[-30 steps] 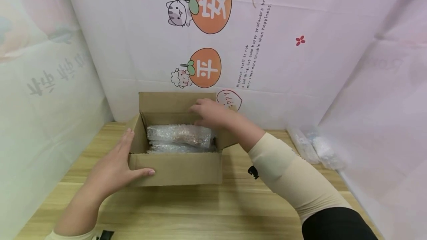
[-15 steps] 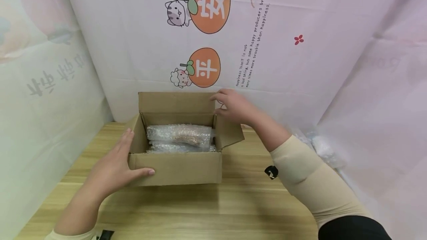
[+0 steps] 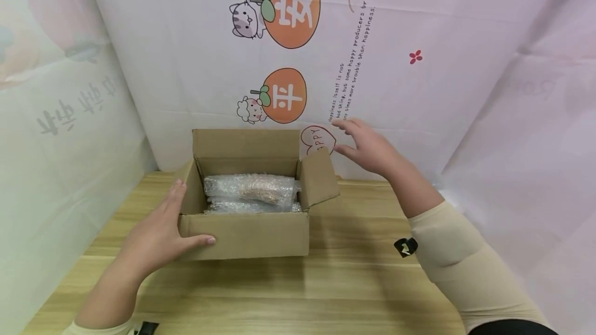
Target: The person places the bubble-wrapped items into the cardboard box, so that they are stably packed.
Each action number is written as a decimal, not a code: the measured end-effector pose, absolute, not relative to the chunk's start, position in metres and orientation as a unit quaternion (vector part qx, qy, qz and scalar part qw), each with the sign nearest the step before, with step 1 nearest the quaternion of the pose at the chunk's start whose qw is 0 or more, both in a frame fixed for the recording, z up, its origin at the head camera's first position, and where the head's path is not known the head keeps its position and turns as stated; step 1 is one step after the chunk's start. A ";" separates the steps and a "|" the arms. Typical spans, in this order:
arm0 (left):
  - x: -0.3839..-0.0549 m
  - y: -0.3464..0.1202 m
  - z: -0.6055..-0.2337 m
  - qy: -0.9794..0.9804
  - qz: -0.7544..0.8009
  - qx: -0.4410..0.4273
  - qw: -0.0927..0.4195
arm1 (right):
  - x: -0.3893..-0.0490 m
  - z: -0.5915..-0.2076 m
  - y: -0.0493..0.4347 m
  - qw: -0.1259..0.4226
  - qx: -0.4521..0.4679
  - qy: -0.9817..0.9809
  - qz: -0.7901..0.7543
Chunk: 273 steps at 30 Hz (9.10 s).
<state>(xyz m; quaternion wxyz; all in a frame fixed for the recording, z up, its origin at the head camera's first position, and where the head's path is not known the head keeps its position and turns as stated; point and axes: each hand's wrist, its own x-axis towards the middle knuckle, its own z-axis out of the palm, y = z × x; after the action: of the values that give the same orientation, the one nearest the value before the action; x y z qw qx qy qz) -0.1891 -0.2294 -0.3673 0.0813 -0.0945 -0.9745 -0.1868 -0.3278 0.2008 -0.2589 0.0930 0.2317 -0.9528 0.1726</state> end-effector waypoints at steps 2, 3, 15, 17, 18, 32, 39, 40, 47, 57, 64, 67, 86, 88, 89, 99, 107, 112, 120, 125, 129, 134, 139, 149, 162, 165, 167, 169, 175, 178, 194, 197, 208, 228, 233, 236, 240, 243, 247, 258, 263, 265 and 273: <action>-0.189 -0.230 -0.368 -0.974 -0.187 -0.096 0.082 | -0.329 -0.262 0.212 0.095 0.215 -0.957 0.171; -0.189 -0.230 -0.368 -0.974 -0.187 -0.095 0.082 | -0.329 -0.264 0.219 0.096 0.206 -0.959 0.170; -0.188 -0.231 -0.369 -0.975 -0.188 -0.094 0.079 | -0.325 -0.299 0.293 0.098 0.124 -0.976 0.151; -0.188 -0.231 -0.369 -0.975 -0.186 -0.094 0.080 | -0.325 -0.306 0.303 0.094 0.109 -0.979 0.142; -0.188 -0.231 -0.369 -0.975 -0.185 -0.095 0.081 | -0.325 -0.311 0.308 0.092 0.103 -0.981 0.134; -0.189 -0.228 -0.368 -0.975 -0.186 -0.094 0.081 | -0.326 -0.378 0.367 0.044 0.003 -0.994 0.095; -0.190 -0.229 -0.369 -0.976 -0.181 -0.092 0.078 | -0.324 -0.405 0.387 0.011 -0.036 -0.995 0.090; -0.190 -0.229 -0.369 -0.976 -0.180 -0.092 0.079 | -0.324 -0.408 0.389 0.005 -0.041 -0.995 0.090; -0.190 -0.229 -0.369 -0.976 -0.181 -0.091 0.076 | -0.324 -0.425 0.399 -0.032 -0.065 -0.993 0.093; -0.189 -0.228 -0.367 -0.977 -0.178 -0.090 0.081 | -0.328 -0.456 0.414 -0.040 -0.057 -0.992 0.105; -0.190 -0.229 -0.369 -0.977 -0.180 -0.088 0.078 | -0.331 -0.465 0.416 -0.022 -0.072 -0.990 0.117; -0.191 -0.229 -0.370 -0.977 -0.179 -0.087 0.078 | -0.331 -0.465 0.415 -0.025 -0.081 -0.989 0.121; -0.190 -0.228 -0.370 -0.977 -0.178 -0.089 0.079 | -0.328 -0.456 0.416 -0.033 -0.087 -0.989 0.113; -0.190 -0.228 -0.369 -0.977 -0.178 -0.091 0.079 | -0.330 -0.455 0.417 -0.031 -0.084 -0.989 0.114; -0.190 -0.228 -0.369 -0.977 -0.178 -0.091 0.078 | -0.330 -0.454 0.416 -0.028 -0.080 -0.990 0.114; -0.190 -0.228 -0.368 -0.976 -0.183 -0.088 0.075 | -0.337 -0.419 0.386 0.022 -0.035 -0.990 0.137; -0.189 -0.228 -0.367 -0.976 -0.181 -0.092 0.078 | -0.336 -0.383 0.354 0.070 0.024 -0.982 0.174; -0.189 -0.229 -0.367 -0.976 -0.180 -0.091 0.077 | -0.332 -0.358 0.331 0.079 0.051 -0.976 0.198; -0.189 -0.229 -0.367 -0.976 -0.184 -0.090 0.077 | -0.325 -0.319 0.294 0.117 0.102 -0.966 0.208; -0.188 -0.228 -0.366 -0.975 -0.185 -0.095 0.077 | -0.318 -0.294 0.264 0.135 0.140 -0.955 0.223; -0.188 -0.228 -0.366 -0.975 -0.184 -0.095 0.080 | -0.313 -0.280 0.239 0.151 0.174 -0.944 0.237; -0.188 -0.229 -0.367 -0.975 -0.185 -0.092 0.079 | -0.304 -0.266 0.204 0.144 0.214 -0.941 0.220; -0.189 -0.230 -0.369 -0.975 -0.186 -0.092 0.077 | -0.297 -0.256 0.174 0.146 0.257 -0.936 0.191; -0.189 -0.230 -0.370 -0.975 -0.187 -0.094 0.080 | -0.290 -0.255 0.127 0.153 0.357 -0.909 0.150; -0.190 -0.230 -0.370 -0.974 -0.187 -0.095 0.082 | -0.280 -0.286 0.075 0.041 0.399 -0.914 0.054; -0.190 -0.230 -0.370 -0.974 -0.188 -0.095 0.081 | -0.281 -0.296 0.068 0.010 0.395 -0.918 0.030; -0.190 -0.230 -0.370 -0.974 -0.188 -0.094 0.082 | -0.283 -0.301 0.064 -0.011 0.395 -0.918 0.022; -0.189 -0.230 -0.370 -0.974 -0.187 -0.095 0.083 | -0.285 -0.306 0.063 -0.027 0.398 -0.917 0.019; -0.189 -0.231 -0.370 -0.974 -0.187 -0.098 0.085 | -0.288 -0.311 0.063 -0.050 0.410 -0.910 0.033; -0.189 -0.231 -0.370 -0.974 -0.189 -0.096 0.083 | -0.288 -0.313 0.062 -0.054 0.414 -0.908 0.037; -0.190 -0.231 -0.371 -0.975 -0.182 -0.094 0.081 | -0.295 -0.323 0.056 -0.021 0.428 -0.904 0.012; -0.190 -0.230 -0.371 -0.975 -0.183 -0.093 0.081 | -0.295 -0.322 0.060 -0.018 0.437 -0.899 0.018; -0.189 -0.229 -0.369 -0.973 -0.191 -0.096 0.084 | -0.307 -0.297 0.099 0.011 0.397 -0.909 0.127; -0.187 -0.229 -0.367 -0.975 -0.185 -0.096 0.081 | -0.341 -0.292 0.242 0.160 0.146 -0.956 0.197; -0.186 -0.228 -0.366 -0.974 -0.190 -0.093 0.079 | -0.345 -0.314 0.281 0.146 0.091 -0.972 0.161; -0.186 -0.228 -0.366 -0.974 -0.191 -0.093 0.079 | -0.345 -0.327 0.302 0.130 0.071 -0.978 0.144; -0.186 -0.227 -0.366 -0.974 -0.190 -0.095 0.081 | -0.343 -0.346 0.327 0.109 0.045 -0.984 0.130; -0.186 -0.227 -0.367 -0.974 -0.191 -0.095 0.081 | -0.341 -0.363 0.344 0.097 0.022 -0.988 0.122; -0.186 -0.227 -0.367 -0.974 -0.191 -0.096 0.081 | -0.340 -0.390 0.369 0.082 -0.005 -0.992 0.099; -0.185 -0.228 -0.368 -0.974 -0.191 -0.093 0.078 | -0.328 -0.433 0.421 0.063 -0.067 -0.994 0.062; -0.186 -0.228 -0.368 -0.975 -0.189 -0.091 0.078 | -0.318 -0.441 0.437 0.053 -0.084 -0.994 0.052; -0.186 -0.228 -0.369 -0.975 -0.187 -0.090 0.078 | -0.314 -0.444 0.442 0.045 -0.091 -0.994 0.049; -0.187 -0.228 -0.369 -0.976 -0.186 -0.087 0.077 | -0.308 -0.447 0.458 0.031 -0.118 -0.992 0.043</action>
<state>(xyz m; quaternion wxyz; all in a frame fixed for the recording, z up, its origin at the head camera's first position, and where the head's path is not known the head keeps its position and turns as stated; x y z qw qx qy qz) -0.1869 -0.2281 -0.3692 0.0772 -0.0866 -0.9758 -0.1856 -0.3083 0.4581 -0.4472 0.0306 -0.1180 -0.9916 0.0434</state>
